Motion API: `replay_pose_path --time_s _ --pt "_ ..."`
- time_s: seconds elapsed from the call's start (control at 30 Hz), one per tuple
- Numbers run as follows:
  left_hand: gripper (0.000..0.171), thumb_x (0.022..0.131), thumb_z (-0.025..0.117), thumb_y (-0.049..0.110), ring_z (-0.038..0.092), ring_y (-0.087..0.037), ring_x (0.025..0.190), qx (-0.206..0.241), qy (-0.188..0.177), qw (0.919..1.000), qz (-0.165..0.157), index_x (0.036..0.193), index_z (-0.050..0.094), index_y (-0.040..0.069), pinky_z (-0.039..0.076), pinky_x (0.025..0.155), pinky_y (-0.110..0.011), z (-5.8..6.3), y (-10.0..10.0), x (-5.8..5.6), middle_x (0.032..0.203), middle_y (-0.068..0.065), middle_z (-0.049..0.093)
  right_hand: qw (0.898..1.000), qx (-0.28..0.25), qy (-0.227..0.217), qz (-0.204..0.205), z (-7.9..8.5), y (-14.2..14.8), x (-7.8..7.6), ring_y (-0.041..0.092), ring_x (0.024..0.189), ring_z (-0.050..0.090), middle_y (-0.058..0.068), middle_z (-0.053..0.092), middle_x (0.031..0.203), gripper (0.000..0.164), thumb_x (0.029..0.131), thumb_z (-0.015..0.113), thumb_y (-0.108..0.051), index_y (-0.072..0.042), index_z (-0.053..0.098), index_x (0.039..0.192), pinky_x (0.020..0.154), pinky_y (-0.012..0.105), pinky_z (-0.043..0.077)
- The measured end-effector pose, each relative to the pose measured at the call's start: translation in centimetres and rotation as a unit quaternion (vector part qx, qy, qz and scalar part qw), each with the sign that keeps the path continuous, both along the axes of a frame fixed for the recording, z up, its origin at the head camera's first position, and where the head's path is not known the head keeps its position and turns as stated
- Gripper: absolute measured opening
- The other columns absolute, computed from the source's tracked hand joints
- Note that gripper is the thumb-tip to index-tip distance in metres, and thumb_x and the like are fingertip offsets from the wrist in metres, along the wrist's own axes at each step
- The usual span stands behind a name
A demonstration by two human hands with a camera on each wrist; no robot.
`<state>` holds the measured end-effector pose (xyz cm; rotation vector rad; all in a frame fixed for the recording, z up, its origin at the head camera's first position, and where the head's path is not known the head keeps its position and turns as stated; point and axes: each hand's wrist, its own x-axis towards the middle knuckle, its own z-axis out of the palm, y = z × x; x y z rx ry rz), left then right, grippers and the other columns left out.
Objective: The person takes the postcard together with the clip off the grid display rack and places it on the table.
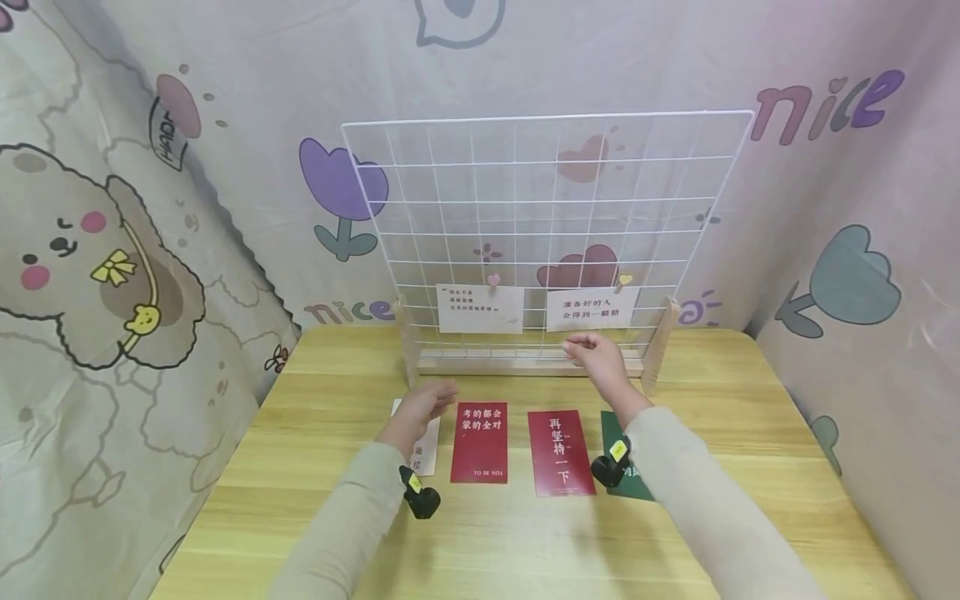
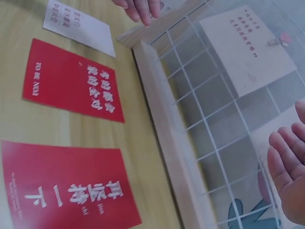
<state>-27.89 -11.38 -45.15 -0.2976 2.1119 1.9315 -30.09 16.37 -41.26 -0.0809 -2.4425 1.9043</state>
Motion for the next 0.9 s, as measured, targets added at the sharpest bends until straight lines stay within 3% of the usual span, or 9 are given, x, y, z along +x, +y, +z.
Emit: replay_pose_path --time_s 0.27,0.53,0.73,0.9 --pt "0.038 0.089 0.046 0.019 0.053 -0.022 0.093 0.007 0.013 0.9998 0.011 0.118 0.043 -0.005 0.041 0.083 -0.03 0.9 -0.7 -1.2 0.115 -0.02 0.05 1.0 0.011 0.008 0.021 2.0 -1.2 -1.3 0.029 0.093 0.054 0.016 0.056 0.102 0.034 0.083 0.058 -0.019 0.002 0.053 0.109 0.081 0.034 0.045" --pt "0.036 0.088 0.045 0.015 0.053 -0.013 0.082 0.027 0.011 0.9986 0.045 0.116 0.043 -0.007 0.044 0.068 -0.018 2.3 -2.0 -2.4 0.112 -0.018 0.051 0.999 -0.002 0.022 0.036 4.2 -3.6 -2.7 0.028 0.093 0.054 0.017 0.055 0.102 0.031 0.081 0.059 -0.015 0.003 0.055 0.106 0.081 0.032 0.045" --pt "0.04 0.089 0.045 0.016 0.052 -0.012 0.084 0.043 0.001 0.9973 0.06 0.122 0.039 -0.005 0.044 0.077 -0.021 3.2 -2.5 -3.4 0.122 -0.021 0.044 0.998 0.024 0.033 0.041 5.4 -5.4 -3.6 0.024 0.092 0.054 0.014 0.058 0.102 0.031 0.08 0.06 -0.013 0.001 0.056 0.107 0.08 0.031 0.044" --pt "0.044 0.088 0.048 0.018 0.048 -0.021 0.103 0.053 0.001 0.9972 0.052 0.124 0.036 -0.003 0.039 0.088 -0.027 3.7 -2.3 -3.9 0.125 -0.019 0.042 0.996 0.064 0.04 0.038 6.2 -6.3 -4.2 0.022 0.097 0.052 0.01 0.058 0.105 0.031 0.08 0.061 -0.016 -0.004 0.057 0.108 0.084 0.031 0.041"
